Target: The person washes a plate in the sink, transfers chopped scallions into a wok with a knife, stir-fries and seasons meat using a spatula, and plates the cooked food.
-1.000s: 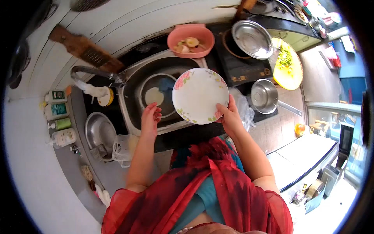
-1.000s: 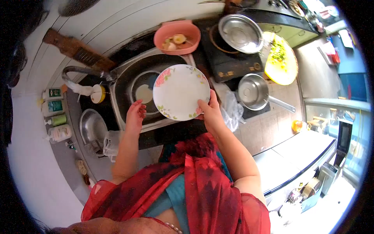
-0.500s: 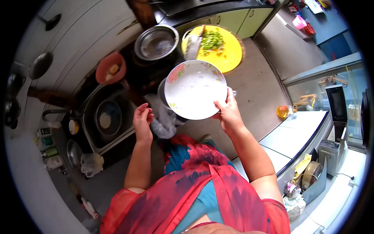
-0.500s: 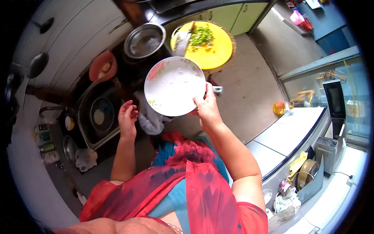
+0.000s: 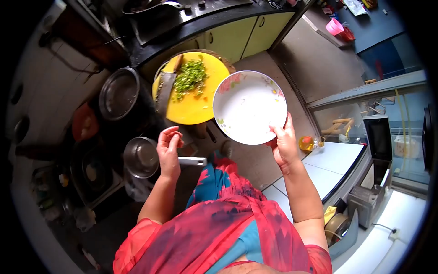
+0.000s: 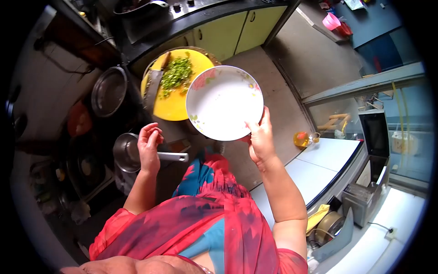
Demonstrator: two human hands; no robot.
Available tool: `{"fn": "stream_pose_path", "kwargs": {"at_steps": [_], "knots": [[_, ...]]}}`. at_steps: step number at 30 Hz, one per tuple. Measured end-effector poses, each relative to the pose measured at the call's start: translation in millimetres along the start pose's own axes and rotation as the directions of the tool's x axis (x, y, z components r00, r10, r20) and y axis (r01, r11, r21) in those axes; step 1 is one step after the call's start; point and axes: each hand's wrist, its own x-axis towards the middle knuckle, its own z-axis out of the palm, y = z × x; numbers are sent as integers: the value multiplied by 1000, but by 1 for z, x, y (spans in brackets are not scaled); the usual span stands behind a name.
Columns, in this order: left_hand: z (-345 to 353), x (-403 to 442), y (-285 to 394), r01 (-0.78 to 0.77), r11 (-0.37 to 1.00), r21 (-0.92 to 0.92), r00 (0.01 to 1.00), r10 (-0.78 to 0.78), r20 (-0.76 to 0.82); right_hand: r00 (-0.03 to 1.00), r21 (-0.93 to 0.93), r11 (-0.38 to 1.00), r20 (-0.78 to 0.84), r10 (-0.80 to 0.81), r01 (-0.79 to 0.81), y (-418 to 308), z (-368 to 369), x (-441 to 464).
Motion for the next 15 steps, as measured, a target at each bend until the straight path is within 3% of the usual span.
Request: {"fn": "stream_pose_path", "kwargs": {"at_steps": [7,10,15], "knots": [[77,62,11,-1,999,36,992,5,-126,993,-32,994,57,108,-106,-53,-31,115],[101,79,18,23,996,90,989,-9,-150,993,-33,997,95,76,-73,-77,-22,163],[135,96,-1,64,995,82,941,-32,-338,956,-123,984,249,156,-128,-88,-24,258]]}}
